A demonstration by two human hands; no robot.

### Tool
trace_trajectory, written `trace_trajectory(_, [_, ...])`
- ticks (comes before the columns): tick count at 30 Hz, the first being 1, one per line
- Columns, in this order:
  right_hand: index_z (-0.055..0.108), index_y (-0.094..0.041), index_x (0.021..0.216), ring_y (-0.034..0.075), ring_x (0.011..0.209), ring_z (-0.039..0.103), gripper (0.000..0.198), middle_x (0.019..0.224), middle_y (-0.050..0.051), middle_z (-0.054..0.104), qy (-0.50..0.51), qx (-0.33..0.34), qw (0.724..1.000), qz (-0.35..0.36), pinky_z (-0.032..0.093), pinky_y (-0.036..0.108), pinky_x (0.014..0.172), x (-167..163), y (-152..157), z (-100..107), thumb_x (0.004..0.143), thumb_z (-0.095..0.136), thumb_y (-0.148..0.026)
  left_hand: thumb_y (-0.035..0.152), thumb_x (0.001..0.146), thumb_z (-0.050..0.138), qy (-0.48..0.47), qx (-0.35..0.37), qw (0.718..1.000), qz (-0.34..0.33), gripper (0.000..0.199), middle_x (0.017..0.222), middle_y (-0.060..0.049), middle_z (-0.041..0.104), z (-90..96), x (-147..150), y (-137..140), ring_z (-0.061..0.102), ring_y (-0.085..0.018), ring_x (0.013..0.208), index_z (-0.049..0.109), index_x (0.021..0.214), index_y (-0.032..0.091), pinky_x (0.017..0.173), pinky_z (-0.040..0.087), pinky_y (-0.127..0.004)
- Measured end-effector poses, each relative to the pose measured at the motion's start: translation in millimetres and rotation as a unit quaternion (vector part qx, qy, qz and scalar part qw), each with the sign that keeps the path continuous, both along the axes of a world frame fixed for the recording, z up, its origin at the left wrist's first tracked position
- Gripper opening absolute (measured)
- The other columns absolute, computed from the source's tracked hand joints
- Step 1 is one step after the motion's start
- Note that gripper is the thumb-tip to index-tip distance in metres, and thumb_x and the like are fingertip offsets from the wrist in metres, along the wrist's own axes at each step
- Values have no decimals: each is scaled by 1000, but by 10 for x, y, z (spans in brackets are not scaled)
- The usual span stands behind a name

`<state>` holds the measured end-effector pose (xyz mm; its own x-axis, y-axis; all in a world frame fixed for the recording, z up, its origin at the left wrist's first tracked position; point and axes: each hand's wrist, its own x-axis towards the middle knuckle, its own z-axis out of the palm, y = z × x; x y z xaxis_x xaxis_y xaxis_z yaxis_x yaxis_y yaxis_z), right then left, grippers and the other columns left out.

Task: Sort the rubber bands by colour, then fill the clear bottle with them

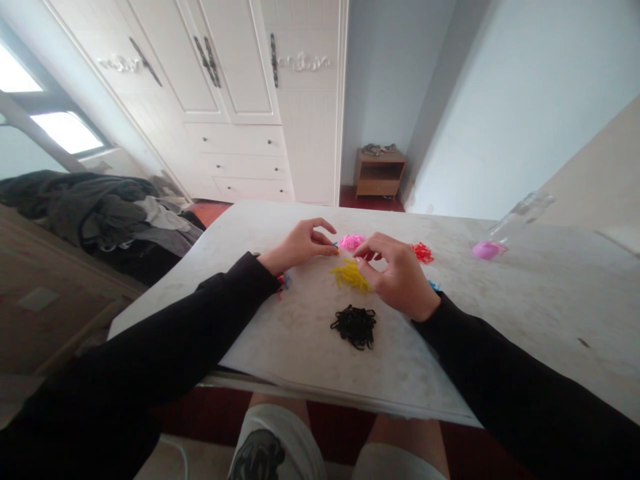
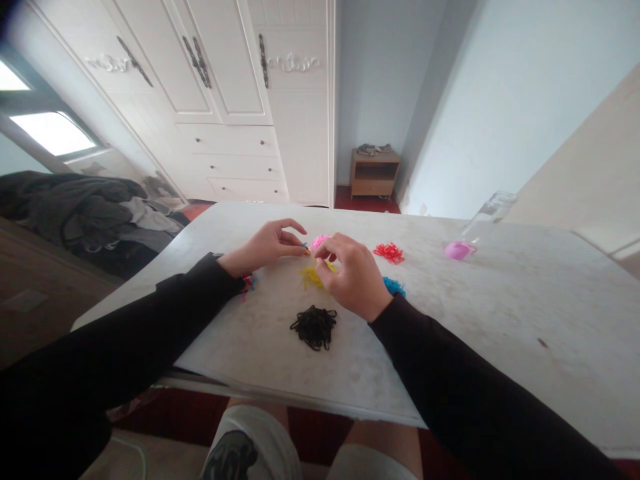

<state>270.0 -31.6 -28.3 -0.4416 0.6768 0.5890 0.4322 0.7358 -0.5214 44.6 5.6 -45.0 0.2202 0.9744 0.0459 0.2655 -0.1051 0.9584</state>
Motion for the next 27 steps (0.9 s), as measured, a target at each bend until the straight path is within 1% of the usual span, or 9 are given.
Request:
trace_trajectory(3, [66, -18, 80, 15, 73, 61, 12, 80, 2, 66, -2, -5, 1000, -1, 47, 30, 70, -2, -10, 3, 82, 61, -7, 13, 75, 83, 1, 10, 1000, 0, 34, 80, -5, 79, -12, 14, 5, 73, -13, 70, 63, 103, 14, 65, 53, -22])
trace_trajectory(9, [66, -20, 83, 18, 78, 65, 13, 85, 4, 71, -23, -27, 999, -8, 50, 32, 75, 8, 11, -6, 83, 60, -9, 13, 75, 83, -8, 36, 999, -13, 33, 79, -5, 78, -35, 20, 20, 75, -15, 75, 64, 101, 13, 71, 55, -26])
trace_trajectory(11, [67, -19, 88, 20, 84, 68, 14, 91, 6, 74, -42, -49, 998, -8, 52, 34, 80, 10, 31, -28, 83, 59, -10, 13, 75, 83, -6, 40, 999, -10, 32, 79, -5, 78, -34, 17, 18, 75, -15, 74, 64, 101, 13, 70, 55, -26])
trace_trajectory(13, [67, -18, 97, 23, 93, 70, 17, 100, 9, 76, -69, -75, 995, 1, 53, 37, 86, 8, 47, -63, 86, 57, -11, 13, 75, 83, -1, 39, 999, -5, 32, 79, -6, 78, -32, 12, 18, 75, -15, 75, 64, 101, 13, 70, 55, -26])
trace_trajectory(17, [65, -16, 112, 26, 108, 69, 22, 116, 14, 74, -117, -109, 986, 37, 52, 43, 97, -6, 47, -134, 93, 53, -16, 10, 76, 82, -8, 32, 999, -14, 32, 79, -6, 78, -41, 4, 33, 75, -15, 75, 64, 101, 12, 72, 56, -26])
trace_trajectory(20, [63, -15, 115, 27, 111, 67, 23, 118, 15, 73, -135, -114, 983, 57, 50, 44, 101, -11, 36, -148, 94, 54, -18, 10, 76, 82, -23, 37, 999, -27, 32, 78, -4, 78, -55, 2, 42, 75, -14, 73, 63, 101, 13, 70, 56, -25])
trace_trajectory(23, [63, -15, 113, 26, 108, 68, 22, 115, 14, 73, -131, -114, 982, 70, 51, 43, 99, -11, 31, -134, 92, 56, -17, 8, 75, 82, -29, 40, 998, -34, 32, 76, -4, 78, -60, 5, 36, 76, -13, 72, 63, 100, 12, 69, 56, -23])
trace_trajectory(25, [63, -17, 111, 26, 107, 68, 21, 115, 13, 74, -123, -108, 984, 64, 50, 44, 98, -9, 30, -123, 91, 57, -18, 8, 75, 82, -33, 36, 998, -38, 33, 77, -4, 78, -56, 10, 24, 76, -13, 72, 63, 101, 12, 69, 56, -22])
trace_trajectory(27, [64, -19, 112, 28, 113, 66, 22, 118, 13, 73, -119, -92, 988, 38, 48, 47, 101, -7, 29, -112, 90, 58, -19, 9, 75, 83, -44, 31, 998, -46, 34, 77, -4, 79, -46, 17, 9, 76, -13, 73, 62, 102, 13, 70, 58, -23])
